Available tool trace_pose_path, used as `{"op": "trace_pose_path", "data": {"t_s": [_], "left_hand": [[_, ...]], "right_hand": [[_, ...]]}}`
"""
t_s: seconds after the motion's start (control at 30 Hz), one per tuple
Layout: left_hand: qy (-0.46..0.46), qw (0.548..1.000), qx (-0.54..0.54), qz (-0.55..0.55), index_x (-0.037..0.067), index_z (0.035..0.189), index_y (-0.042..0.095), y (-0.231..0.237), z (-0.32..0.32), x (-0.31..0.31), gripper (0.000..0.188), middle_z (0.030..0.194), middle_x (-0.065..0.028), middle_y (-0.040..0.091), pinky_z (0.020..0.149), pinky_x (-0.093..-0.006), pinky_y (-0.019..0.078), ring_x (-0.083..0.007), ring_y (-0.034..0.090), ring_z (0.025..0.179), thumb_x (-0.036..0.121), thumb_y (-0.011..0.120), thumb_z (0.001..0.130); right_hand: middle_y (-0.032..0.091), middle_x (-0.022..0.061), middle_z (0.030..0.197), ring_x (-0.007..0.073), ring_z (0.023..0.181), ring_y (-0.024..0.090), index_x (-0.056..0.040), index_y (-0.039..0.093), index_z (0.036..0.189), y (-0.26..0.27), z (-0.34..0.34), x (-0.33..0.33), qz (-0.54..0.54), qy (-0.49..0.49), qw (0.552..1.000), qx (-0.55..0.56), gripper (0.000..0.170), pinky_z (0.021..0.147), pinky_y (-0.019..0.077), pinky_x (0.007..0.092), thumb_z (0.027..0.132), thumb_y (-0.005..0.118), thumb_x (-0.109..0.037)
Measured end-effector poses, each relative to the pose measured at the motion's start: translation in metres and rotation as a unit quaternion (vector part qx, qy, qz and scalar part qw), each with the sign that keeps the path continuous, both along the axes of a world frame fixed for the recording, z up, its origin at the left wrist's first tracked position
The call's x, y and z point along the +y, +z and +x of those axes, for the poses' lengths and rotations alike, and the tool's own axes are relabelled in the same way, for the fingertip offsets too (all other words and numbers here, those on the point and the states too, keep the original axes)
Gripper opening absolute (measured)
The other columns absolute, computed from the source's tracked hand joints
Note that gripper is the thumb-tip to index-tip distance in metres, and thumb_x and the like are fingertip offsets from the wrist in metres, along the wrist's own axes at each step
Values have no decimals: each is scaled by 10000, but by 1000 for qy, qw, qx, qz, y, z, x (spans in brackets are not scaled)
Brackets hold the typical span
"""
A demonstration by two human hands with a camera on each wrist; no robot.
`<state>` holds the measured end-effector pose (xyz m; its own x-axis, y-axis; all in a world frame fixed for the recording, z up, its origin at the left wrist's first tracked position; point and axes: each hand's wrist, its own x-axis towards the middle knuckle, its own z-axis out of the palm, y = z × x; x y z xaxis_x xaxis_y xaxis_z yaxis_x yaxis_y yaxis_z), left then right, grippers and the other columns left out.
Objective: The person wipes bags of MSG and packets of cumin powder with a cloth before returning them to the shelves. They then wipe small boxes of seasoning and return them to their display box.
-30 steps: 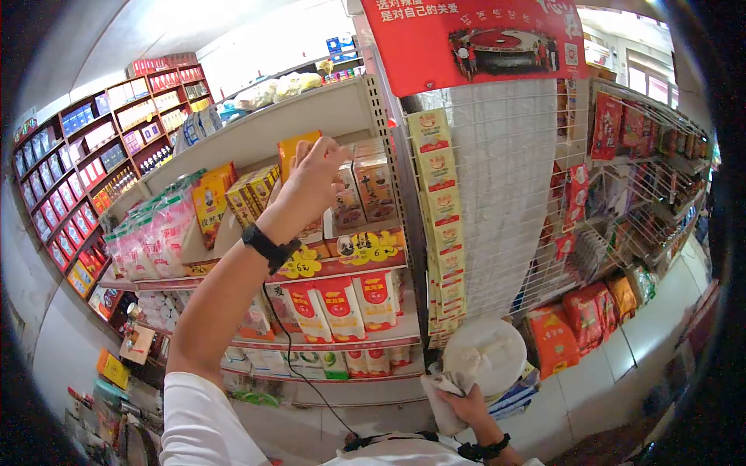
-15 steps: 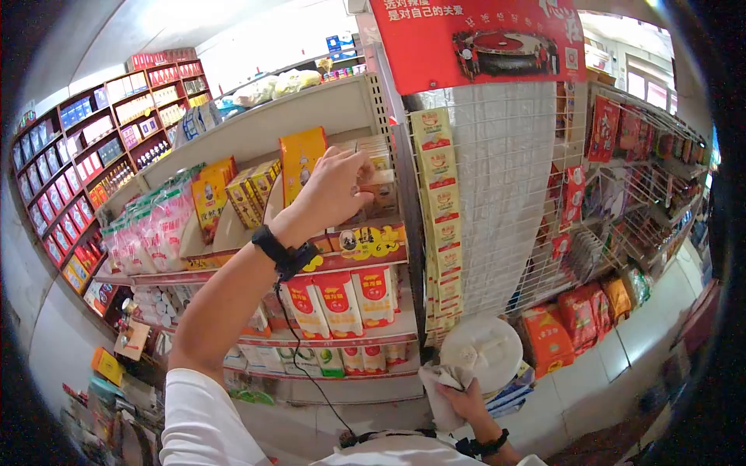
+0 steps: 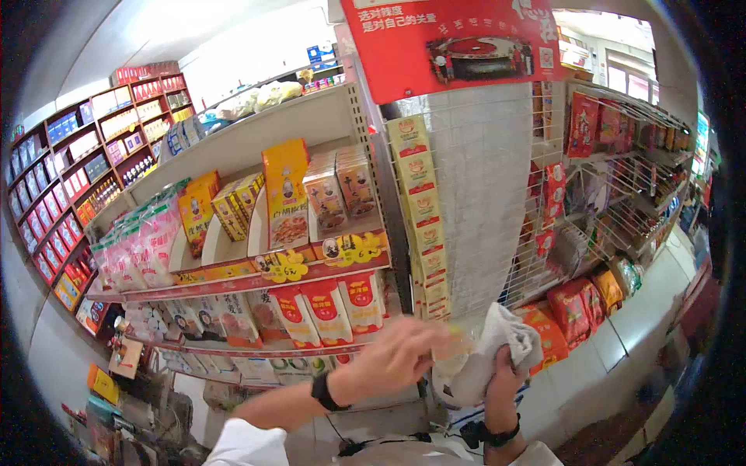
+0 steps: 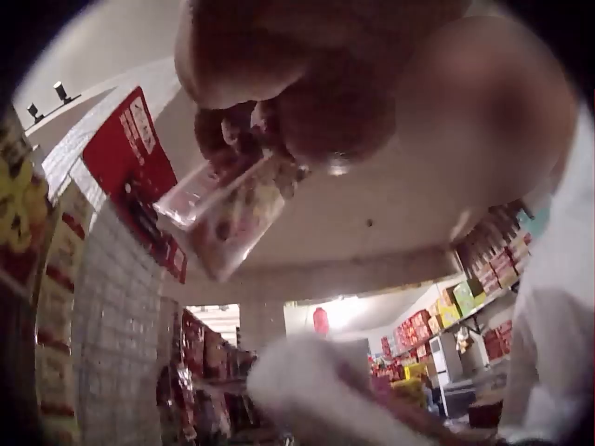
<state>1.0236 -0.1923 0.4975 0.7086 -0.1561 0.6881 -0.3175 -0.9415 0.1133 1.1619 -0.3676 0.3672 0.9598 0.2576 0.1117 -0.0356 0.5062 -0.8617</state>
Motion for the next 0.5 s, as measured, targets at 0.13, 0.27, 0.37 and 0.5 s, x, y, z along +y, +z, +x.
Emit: {"op": "trace_pose_path", "data": {"t_s": [0.13, 0.27, 0.37, 0.5], "left_hand": [[27, 994, 63, -91, -34, 1306, 526, -68, 5, -13, 496, 1182, -179, 648, 859, -406, 571, -341, 666, 1010, 64, 753, 876], [44, 981, 123, -142, -16, 1297, 525, -88, -5, -13, 495, 1164, -164, 657, 819, -400, 585, -339, 686, 1004, 66, 760, 870], [24, 951, 157, -266, -12, 1269, 537, -101, -10, -10, 487, 1127, -143, 666, 823, -406, 592, -325, 706, 992, 65, 775, 852], [82, 968, 140, -190, 11, 1247, 539, -105, -19, -20, 441, 1047, -131, 673, 764, -360, 602, -268, 731, 920, 60, 773, 876]], "right_hand": [[638, 133, 1298, 288, 1133, 640, -20, 612, 1282, 22, -10, -19, -17, 11, 982, -189, 411, 959, 540, 425, 892, 736, -59], [684, 106, 1043, 224, 912, 668, -47, 701, 1135, 37, -6, -24, -194, 59, 912, -358, 401, 820, 536, 350, 762, 789, -166], [661, 125, 879, 246, 779, 666, -46, 742, 1141, 25, 2, -18, -275, 92, 861, -417, 438, 708, 517, 345, 732, 784, -197], [734, 127, 986, 256, 811, 671, -23, 753, 979, 21, 10, -19, -206, 125, 923, -299, 268, 762, 527, 367, 714, 760, -61]]}}
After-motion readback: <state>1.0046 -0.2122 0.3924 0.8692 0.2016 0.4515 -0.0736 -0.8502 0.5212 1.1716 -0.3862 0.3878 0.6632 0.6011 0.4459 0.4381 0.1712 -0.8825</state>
